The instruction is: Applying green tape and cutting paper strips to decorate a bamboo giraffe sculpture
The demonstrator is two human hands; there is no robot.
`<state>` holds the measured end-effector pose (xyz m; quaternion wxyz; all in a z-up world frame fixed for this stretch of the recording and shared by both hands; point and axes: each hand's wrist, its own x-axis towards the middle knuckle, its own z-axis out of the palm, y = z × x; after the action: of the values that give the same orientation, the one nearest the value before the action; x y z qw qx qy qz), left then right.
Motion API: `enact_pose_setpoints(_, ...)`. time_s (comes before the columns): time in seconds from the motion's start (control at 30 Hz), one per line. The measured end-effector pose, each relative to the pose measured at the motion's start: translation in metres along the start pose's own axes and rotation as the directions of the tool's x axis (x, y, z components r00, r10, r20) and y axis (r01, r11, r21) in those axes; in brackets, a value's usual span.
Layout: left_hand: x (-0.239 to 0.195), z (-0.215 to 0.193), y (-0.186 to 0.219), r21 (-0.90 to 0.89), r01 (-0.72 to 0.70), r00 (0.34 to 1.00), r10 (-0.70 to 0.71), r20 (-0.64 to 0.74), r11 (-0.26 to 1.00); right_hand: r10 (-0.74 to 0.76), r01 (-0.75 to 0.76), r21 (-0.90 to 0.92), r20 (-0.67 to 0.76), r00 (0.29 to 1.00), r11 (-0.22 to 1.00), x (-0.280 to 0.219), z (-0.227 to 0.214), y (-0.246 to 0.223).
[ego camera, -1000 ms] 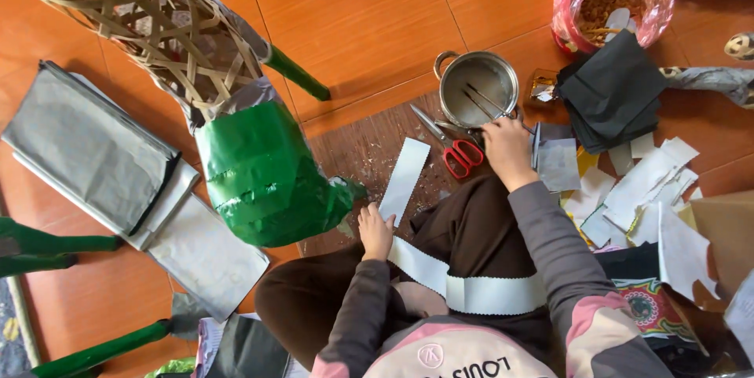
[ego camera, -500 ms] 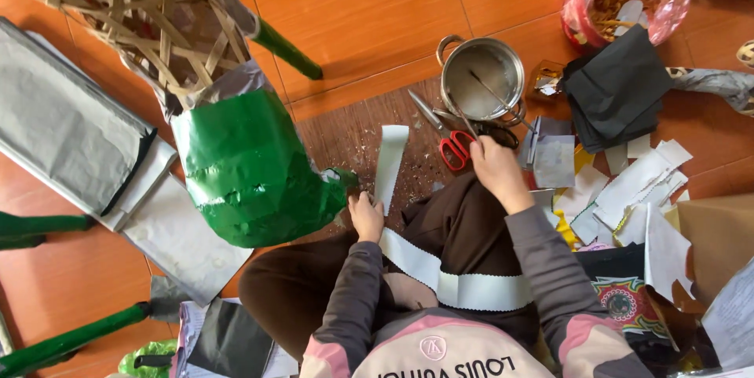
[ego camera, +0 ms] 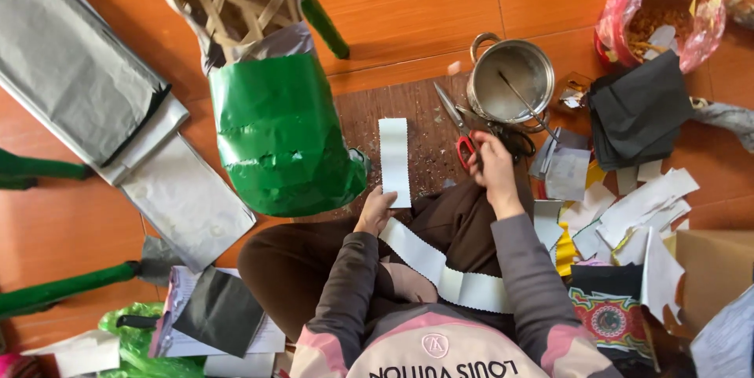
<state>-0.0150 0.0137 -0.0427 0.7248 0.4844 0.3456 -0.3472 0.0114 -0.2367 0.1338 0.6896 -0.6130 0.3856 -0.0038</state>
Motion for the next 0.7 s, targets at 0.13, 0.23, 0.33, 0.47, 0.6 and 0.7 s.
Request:
enact_pose_setpoints(0.13,-0.011,0.009,0.008,-0.092,0.051,0.999,-0.050,0.021,0.994,-0.038,0.165,-0.544,0.238,0.971,0.822,-0.034,0.015,0.001)
enact_pose_setpoints(0.23,-0.032,0.019,0.020,-0.062,0.043,0.998,-0.040,0.046,0.997,0.033,0.364,-0.867,0.398,0.917,0.341,-0.029,0.031,0.028)
enact_pose_setpoints(0.33,-0.038,0.022,0.021,-0.032,0.013,0.998,-0.011,0.059,0.999,-0.028,0.454,-0.887,0.453,0.891,0.088,-0.001,0.048,0.065)
enact_pose_setpoints(0.47,0.039,-0.017,-0.045,-0.091,0.008,0.999,-0.004,0.042,0.996,-0.238,0.488,-0.852,0.442,0.865,0.190,-0.010,0.055,0.035)
enact_pose_setpoints(0.6,0.021,-0.011,-0.027,-0.126,0.022,0.999,-0.016,0.043,0.992,-0.107,0.470,-0.877,0.460,0.881,0.098,-0.048,0.038,0.017)
enact_pose_setpoints(0.7,0.021,-0.013,-0.030,-0.099,0.024,0.999,-0.020,0.037,0.995,-0.118,0.419,-0.904,0.409,0.905,0.085,-0.029,0.033,0.039)
